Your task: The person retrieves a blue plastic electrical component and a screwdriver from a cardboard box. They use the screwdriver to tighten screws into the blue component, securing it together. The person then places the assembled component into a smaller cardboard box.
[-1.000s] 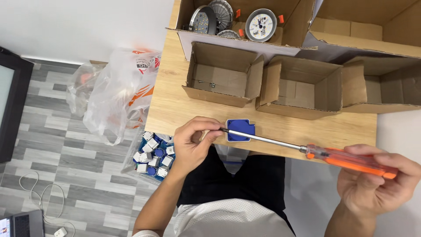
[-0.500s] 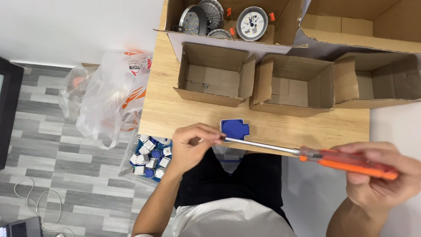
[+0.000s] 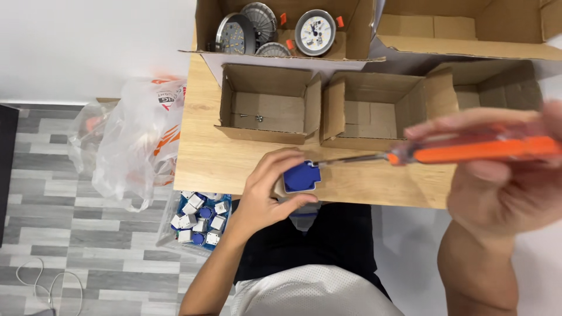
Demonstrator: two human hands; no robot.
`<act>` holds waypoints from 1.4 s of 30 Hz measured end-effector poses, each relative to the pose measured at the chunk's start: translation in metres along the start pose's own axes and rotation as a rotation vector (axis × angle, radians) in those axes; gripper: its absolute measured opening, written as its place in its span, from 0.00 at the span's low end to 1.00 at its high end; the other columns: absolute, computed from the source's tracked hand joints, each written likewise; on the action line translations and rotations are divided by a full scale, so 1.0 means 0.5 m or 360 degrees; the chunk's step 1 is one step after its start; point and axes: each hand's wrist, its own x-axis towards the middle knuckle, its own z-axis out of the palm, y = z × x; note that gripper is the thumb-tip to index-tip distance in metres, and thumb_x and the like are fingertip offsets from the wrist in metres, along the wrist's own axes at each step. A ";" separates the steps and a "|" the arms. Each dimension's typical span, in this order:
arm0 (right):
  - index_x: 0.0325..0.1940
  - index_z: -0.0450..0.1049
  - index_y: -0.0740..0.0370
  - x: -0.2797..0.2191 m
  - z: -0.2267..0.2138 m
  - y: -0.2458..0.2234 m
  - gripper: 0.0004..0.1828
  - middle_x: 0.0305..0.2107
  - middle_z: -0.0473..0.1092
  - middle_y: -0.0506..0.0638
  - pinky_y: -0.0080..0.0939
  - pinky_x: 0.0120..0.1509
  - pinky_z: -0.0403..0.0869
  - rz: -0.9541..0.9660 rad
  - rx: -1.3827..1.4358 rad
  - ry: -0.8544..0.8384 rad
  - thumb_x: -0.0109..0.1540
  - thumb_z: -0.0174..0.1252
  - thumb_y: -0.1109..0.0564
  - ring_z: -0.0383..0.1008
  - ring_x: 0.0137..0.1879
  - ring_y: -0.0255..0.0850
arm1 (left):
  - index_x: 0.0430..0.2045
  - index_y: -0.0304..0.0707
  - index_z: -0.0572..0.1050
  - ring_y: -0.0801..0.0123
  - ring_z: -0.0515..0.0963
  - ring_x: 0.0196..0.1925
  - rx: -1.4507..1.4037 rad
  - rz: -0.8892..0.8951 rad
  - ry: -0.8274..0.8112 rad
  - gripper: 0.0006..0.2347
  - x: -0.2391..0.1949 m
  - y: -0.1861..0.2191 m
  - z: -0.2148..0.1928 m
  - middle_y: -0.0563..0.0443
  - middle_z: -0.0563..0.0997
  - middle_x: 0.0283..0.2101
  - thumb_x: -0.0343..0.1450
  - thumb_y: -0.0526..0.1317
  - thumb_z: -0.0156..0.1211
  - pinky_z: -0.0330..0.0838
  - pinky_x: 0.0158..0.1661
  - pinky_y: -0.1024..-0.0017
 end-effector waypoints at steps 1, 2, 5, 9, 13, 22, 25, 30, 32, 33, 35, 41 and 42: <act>0.69 0.54 0.63 0.015 0.017 -0.011 0.19 0.46 0.68 0.77 0.64 0.47 0.92 -0.0101 -0.0182 -0.0064 0.77 0.43 0.54 0.82 0.44 0.64 | 0.53 0.32 0.73 0.53 0.78 0.61 0.0013 -0.0086 -0.0079 0.26 0.000 -0.003 0.001 0.40 0.77 0.57 0.66 0.48 0.73 0.72 0.64 0.60; 0.75 0.48 0.61 0.031 0.034 -0.021 0.23 0.42 0.66 0.85 0.65 0.46 0.87 -0.0202 -0.0362 -0.0134 0.76 0.41 0.61 0.80 0.41 0.68 | 0.56 0.33 0.70 0.53 0.76 0.64 0.0027 -0.0171 -0.0154 0.30 0.000 -0.007 0.003 0.41 0.75 0.59 0.65 0.51 0.72 0.70 0.66 0.59; 0.71 0.54 0.65 0.036 0.042 -0.012 0.24 0.37 0.66 0.71 0.57 0.46 0.92 -0.0153 -0.0301 -0.0188 0.73 0.49 0.54 0.85 0.47 0.68 | 0.58 0.35 0.69 0.57 0.75 0.65 -0.0026 -0.0354 -0.0266 0.32 0.001 -0.014 0.008 0.43 0.75 0.60 0.63 0.52 0.72 0.67 0.68 0.63; 0.71 0.52 0.65 0.044 0.048 0.001 0.23 0.45 0.71 0.80 0.54 0.49 0.92 -0.0177 -0.0180 -0.0364 0.74 0.47 0.56 0.85 0.45 0.63 | 0.52 0.36 0.72 0.61 0.80 0.56 -0.0004 -0.0347 -0.0267 0.27 -0.002 -0.030 0.014 0.45 0.78 0.53 0.64 0.49 0.74 0.71 0.60 0.68; 0.69 0.56 0.65 0.045 0.055 0.005 0.23 0.49 0.74 0.73 0.51 0.54 0.92 0.0000 -0.0199 -0.0484 0.72 0.51 0.56 0.87 0.48 0.58 | 0.51 0.37 0.73 0.62 0.81 0.54 -0.0022 -0.0304 -0.0272 0.26 0.000 -0.036 0.016 0.46 0.80 0.52 0.63 0.48 0.75 0.72 0.59 0.69; 0.64 0.61 0.76 0.125 0.062 -0.058 0.19 0.58 0.72 0.64 0.36 0.56 0.84 0.0011 -0.0368 -0.0890 0.69 0.49 0.67 0.84 0.61 0.51 | 0.48 0.42 0.74 0.67 0.83 0.50 -0.0083 -0.0383 -0.0344 0.24 0.012 -0.043 0.029 0.50 0.82 0.50 0.61 0.48 0.77 0.74 0.53 0.73; 0.61 0.65 0.75 0.131 0.062 -0.051 0.19 0.51 0.76 0.64 0.36 0.52 0.83 -0.0090 -0.0383 -0.0806 0.67 0.58 0.69 0.84 0.51 0.49 | 0.49 0.44 0.74 0.68 0.84 0.49 -0.0111 -0.0443 -0.0393 0.25 0.010 -0.050 0.034 0.52 0.83 0.50 0.61 0.48 0.77 0.75 0.51 0.73; 0.57 0.67 0.74 0.133 0.077 -0.032 0.24 0.41 0.77 0.62 0.37 0.49 0.78 -0.0147 -0.0375 -0.0649 0.62 0.72 0.67 0.79 0.46 0.47 | 0.49 0.44 0.74 0.66 0.84 0.47 -0.0088 -0.0438 -0.0410 0.25 0.008 -0.057 0.038 0.51 0.83 0.49 0.61 0.49 0.77 0.75 0.50 0.72; 0.58 0.69 0.69 0.126 0.082 -0.020 0.27 0.42 0.71 0.58 0.33 0.42 0.76 -0.0164 -0.0453 -0.0603 0.62 0.77 0.62 0.71 0.46 0.43 | 0.49 0.44 0.74 0.66 0.84 0.48 -0.0079 -0.0445 -0.0425 0.25 0.008 -0.056 0.038 0.51 0.83 0.50 0.61 0.49 0.77 0.75 0.50 0.72; 0.58 0.69 0.69 0.123 0.088 -0.016 0.27 0.42 0.71 0.58 0.33 0.42 0.76 -0.0162 -0.0451 -0.0601 0.62 0.77 0.62 0.71 0.46 0.43 | 0.49 0.44 0.74 0.66 0.84 0.48 -0.0078 -0.0447 -0.0427 0.25 0.007 -0.056 0.038 0.51 0.83 0.50 0.61 0.49 0.77 0.75 0.50 0.72; 0.58 0.71 0.62 0.118 0.100 -0.009 0.25 0.31 0.70 0.48 0.29 0.38 0.71 -0.0150 -0.0513 -0.0520 0.63 0.79 0.61 0.63 0.41 0.38 | 0.49 0.44 0.74 0.65 0.84 0.49 -0.0059 -0.0448 -0.0428 0.25 0.007 -0.056 0.038 0.51 0.83 0.50 0.61 0.49 0.77 0.74 0.51 0.71; 0.36 0.73 0.67 0.120 0.132 -0.017 0.21 0.22 0.65 0.51 0.33 0.34 0.66 -0.0206 -0.0639 -0.0386 0.57 0.84 0.62 0.61 0.27 0.41 | 0.48 0.43 0.74 0.65 0.84 0.50 -0.0097 -0.0417 -0.0430 0.24 0.014 -0.049 0.034 0.51 0.83 0.50 0.62 0.48 0.76 0.74 0.52 0.71; 0.36 0.73 0.67 0.122 0.128 -0.012 0.21 0.22 0.65 0.51 0.33 0.34 0.66 -0.0204 -0.0639 -0.0389 0.57 0.84 0.62 0.61 0.27 0.41 | 0.48 0.43 0.74 0.65 0.84 0.50 -0.0099 -0.0419 -0.0429 0.24 0.011 -0.051 0.035 0.51 0.83 0.50 0.62 0.48 0.76 0.74 0.52 0.71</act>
